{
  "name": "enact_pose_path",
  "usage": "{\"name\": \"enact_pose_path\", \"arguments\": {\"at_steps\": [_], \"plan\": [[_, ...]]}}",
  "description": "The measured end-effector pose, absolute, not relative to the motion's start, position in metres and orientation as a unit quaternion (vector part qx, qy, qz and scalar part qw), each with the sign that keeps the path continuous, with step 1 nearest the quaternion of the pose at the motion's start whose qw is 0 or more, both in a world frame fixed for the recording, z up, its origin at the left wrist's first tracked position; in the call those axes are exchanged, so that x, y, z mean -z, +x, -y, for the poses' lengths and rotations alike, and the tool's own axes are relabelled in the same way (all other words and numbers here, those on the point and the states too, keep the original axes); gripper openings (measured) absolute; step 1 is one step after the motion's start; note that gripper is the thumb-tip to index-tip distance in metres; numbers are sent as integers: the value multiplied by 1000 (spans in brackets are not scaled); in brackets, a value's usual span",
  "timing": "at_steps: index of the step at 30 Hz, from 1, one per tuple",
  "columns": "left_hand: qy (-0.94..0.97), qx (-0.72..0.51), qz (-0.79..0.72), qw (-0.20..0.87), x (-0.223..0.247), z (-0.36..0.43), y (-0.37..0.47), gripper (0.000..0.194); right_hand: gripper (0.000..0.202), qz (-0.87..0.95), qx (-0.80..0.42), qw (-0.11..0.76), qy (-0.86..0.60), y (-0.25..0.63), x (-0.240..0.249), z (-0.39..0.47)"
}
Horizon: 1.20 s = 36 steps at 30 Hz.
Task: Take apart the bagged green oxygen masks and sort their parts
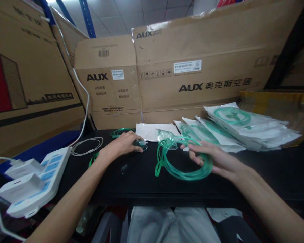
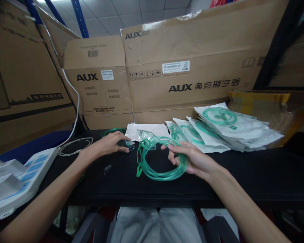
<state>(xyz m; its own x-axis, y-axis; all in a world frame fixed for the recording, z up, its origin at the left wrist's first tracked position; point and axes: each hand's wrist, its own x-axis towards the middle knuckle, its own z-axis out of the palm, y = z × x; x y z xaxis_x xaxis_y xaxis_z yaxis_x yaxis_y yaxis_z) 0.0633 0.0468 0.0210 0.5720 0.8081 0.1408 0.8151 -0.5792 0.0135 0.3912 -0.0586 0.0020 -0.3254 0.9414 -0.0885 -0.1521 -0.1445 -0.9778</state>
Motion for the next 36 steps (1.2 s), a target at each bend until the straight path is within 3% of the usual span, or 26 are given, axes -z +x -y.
{"name": "enact_pose_path", "arguments": {"at_steps": [5,9,11,16,18,20,25,30,36], "plan": [[-888,100,448,27,-19,-39,63,63,38,530,-643,345,-432,391,11,57],[-887,224,403,-17,-27,-6,78,51,44,586,-599,284,-466,387,11,58],[-884,243,393,-68,-30,10,92,48,43,656,-510,260,-493,386,12,57],[-900,195,366,-132,-25,21,129,49,33,799,-115,272,-523,385,26,58],[-905,182,354,-148,-22,17,135,47,42,812,-20,290,-506,383,31,62],[-909,185,339,-159,-20,14,138,45,36,828,29,300,-472,378,32,66],[-910,204,316,-174,-18,13,137,37,8,857,4,299,-419,361,30,65],[-904,186,331,-194,-14,12,139,25,8,854,5,318,-411,357,40,59],[-920,118,325,-185,-22,12,144,35,10,865,7,300,-402,359,39,61]]}}
